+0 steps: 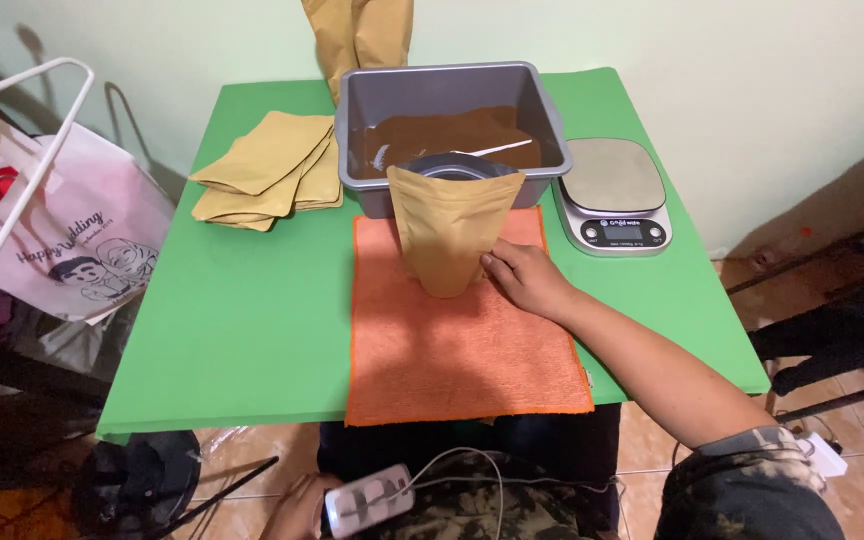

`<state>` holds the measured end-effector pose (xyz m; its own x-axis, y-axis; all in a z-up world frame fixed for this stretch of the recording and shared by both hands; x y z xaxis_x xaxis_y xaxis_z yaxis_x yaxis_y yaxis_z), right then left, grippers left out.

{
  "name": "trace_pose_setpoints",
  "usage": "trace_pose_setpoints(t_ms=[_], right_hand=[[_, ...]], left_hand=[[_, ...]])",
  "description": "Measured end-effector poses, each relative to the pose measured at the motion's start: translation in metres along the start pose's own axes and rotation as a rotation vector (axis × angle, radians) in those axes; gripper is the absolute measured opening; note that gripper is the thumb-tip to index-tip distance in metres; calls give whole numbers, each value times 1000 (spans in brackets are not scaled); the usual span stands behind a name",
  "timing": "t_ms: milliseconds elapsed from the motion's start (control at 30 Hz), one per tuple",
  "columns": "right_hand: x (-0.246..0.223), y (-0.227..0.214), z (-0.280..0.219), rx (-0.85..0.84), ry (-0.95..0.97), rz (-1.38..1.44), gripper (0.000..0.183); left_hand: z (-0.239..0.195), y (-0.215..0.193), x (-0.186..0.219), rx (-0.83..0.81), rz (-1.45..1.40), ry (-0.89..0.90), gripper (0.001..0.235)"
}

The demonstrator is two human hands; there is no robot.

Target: Tapping a filled coffee bag to settle grounds, sorting empty bags, and leveling coffee grounds in a bin with a spoon.

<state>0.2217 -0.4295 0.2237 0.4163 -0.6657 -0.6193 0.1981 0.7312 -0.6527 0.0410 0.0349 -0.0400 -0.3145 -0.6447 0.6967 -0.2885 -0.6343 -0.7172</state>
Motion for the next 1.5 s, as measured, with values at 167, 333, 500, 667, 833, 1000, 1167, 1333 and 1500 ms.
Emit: trace_pose_setpoints(t_ms=[167,333,500,667,833,1000,1167,1333,1500], right_hand=[[1,1,0,-1,-15,-5,19],[-3,-7,3,-12,-31,30,21],[-8,-12,5,32,-163,11,20],[-7,-20,6,59,-157,-8,16],[-4,-21,9,74,-211,-25,18],[-26,-26,10,53,-212,23,11],[-19,-21,5,33,-169,9,11],[-16,-13,4,43,-42,29,18],[6,3,1,93,-97,101,15]], left_hand=[[11,-66,57,-209,-97,-115,65],[42,-169,147,-293,207,-148,66],[127,-246,255,364,20,571,47],[299,-227,248,617,-119,634,29],[364,-146,185,734,-401,615,88],[316,-139,261,387,-160,731,87],[318,-142,254,225,-10,615,74],[311,-153,263,144,67,594,73],[334,-131,235,181,-44,652,87]])
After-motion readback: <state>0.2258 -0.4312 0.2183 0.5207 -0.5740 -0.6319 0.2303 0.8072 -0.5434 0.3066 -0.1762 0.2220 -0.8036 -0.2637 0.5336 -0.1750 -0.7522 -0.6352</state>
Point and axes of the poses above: each hand's wrist, its own z-axis towards the middle knuckle, its own y-axis out of the palm, x = y × z, the point moved 2 cm from there along z, towards the middle knuckle, and after that the axes turned 12 degrees about x, right-handed, at the moved point
